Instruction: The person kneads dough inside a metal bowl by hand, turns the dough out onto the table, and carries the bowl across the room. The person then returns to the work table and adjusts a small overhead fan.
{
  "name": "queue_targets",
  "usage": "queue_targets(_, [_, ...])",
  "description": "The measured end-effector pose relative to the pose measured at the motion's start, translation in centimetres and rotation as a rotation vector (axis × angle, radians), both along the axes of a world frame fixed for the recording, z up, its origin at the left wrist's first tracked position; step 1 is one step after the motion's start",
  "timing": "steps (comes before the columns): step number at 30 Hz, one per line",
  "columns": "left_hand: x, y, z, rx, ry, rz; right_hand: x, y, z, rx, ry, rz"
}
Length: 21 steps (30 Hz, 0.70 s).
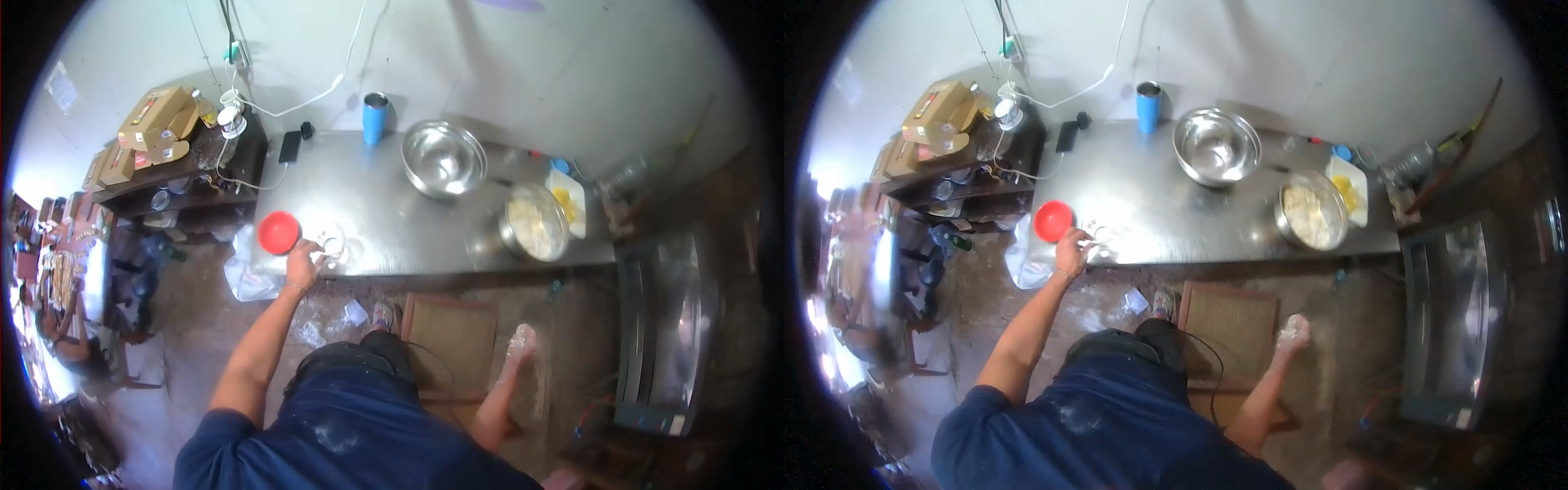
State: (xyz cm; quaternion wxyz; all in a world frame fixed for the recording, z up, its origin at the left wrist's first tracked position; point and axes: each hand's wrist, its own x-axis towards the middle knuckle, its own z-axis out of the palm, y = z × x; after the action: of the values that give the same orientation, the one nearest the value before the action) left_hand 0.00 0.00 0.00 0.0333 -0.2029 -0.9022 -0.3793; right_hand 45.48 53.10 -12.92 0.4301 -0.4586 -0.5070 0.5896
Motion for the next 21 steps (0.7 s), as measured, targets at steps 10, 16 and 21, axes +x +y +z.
queue_targets(10, [-5.7,6.8,-0.3,-0.111,-0.129,0.166,-26.3,6.5,17.4,0.798,-0.759,0.245])
queue_targets(16, [-6.8,5.4,0.4,-0.042,-0.149,0.113,-30.0,12.0,13.5,0.720,-0.610,0.356])
queue_targets(21, [-4.8,3.3,6.7,0.234,-0.362,0.182,-29.8,9.7,12.7,0.550,-0.391,0.364])
